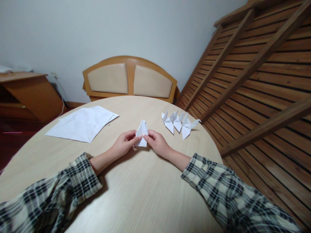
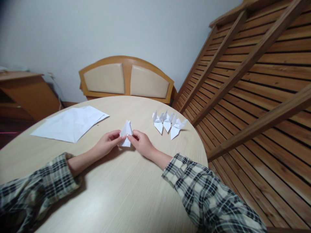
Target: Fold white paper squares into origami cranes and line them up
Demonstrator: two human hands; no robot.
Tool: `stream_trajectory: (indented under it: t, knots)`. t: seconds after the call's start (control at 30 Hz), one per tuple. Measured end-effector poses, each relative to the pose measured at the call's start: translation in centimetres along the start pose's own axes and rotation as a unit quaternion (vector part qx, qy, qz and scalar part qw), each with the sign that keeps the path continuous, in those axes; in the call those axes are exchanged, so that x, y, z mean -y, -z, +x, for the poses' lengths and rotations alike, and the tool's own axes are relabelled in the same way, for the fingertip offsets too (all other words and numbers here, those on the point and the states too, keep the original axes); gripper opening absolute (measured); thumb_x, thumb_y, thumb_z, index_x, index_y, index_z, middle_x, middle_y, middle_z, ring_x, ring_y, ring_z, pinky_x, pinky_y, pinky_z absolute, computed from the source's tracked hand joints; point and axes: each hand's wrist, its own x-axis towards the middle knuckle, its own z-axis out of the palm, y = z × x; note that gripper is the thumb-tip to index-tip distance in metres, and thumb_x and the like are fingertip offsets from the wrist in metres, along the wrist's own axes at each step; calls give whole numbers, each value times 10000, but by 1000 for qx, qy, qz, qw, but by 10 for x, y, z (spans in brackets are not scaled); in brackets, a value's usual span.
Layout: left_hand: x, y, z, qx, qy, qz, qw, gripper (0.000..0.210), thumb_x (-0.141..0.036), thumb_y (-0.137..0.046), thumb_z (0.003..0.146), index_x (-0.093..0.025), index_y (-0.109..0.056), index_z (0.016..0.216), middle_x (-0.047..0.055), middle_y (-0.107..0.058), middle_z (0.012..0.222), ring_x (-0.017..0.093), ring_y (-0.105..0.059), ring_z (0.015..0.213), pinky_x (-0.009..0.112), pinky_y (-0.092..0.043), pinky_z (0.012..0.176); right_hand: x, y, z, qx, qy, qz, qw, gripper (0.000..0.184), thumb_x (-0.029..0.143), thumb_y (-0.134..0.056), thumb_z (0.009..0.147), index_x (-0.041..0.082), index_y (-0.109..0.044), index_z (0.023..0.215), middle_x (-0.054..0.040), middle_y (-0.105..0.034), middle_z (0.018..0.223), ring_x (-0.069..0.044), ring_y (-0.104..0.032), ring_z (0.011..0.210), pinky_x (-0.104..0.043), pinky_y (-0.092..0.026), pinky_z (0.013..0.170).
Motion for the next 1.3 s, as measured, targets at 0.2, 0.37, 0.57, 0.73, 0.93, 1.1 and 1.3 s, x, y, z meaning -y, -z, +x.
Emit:
stream_trajectory:
  t: [0.2,0.37,0.57,0.73,0.93,1.1,1.3]
  knots:
    - [4,1,-2,51,9,-14,999,299,-438,-703,780,-144,-649,785,-3,-563,649,119,-486,583,241,-365,549,1,0,-2,8,-20,25,999,478,633,-493,881,200,-521,679,-1,-496,653,-145,-459,642,-296,-389,632]
    - [4,1,-3,70,10,-8,997,302,-440,-686,806,-142,-652,840,-1,-569,672,120,-492,596,241,-374,558,4,0,-2,0,-20,36,999,520,649,-474,891,194,-515,641,4,-476,617,-136,-436,604,-293,-367,597]
    - [0,0,-4,119,12,8,993,295,-451,-650,832,-157,-626,851,-10,-556,685,117,-481,592,234,-377,542,9,1,-2,-24,-1,45,999,398,572,-562,867,185,-594,784,-9,-565,728,-145,-499,686,-286,-412,645]
    - [0,1,-5,140,15,52,989,312,-449,-631,835,-138,-604,855,-22,-518,688,113,-461,609,230,-364,545,7,2,0,-43,-3,49,998,500,639,-498,881,194,-500,654,18,-462,630,-124,-428,612,-273,-367,593]
    - [5,1,-4,164,24,33,986,306,-443,-646,838,-150,-564,867,-26,-516,714,110,-489,627,227,-393,550,5,2,0,-61,-3,52,997,530,659,-460,902,200,-457,636,26,-426,606,-117,-404,577,-273,-345,570]
    - [6,-1,-5,171,50,-19,984,358,-419,-689,815,-170,-519,1008,-1,-599,805,126,-575,675,238,-469,579,4,2,0,-70,6,74,995,478,610,-452,934,201,-484,690,21,-461,632,-120,-445,590,-270,-382,582]
    - [4,-2,-6,117,37,5,992,342,-439,-624,863,-179,-480,1033,-48,-553,675,103,-528,546,209,-433,481,-6,2,5,-105,30,77,991,450,470,-572,905,255,-430,1274,-3,-552,866,-135,-550,669,-276,-473,598]
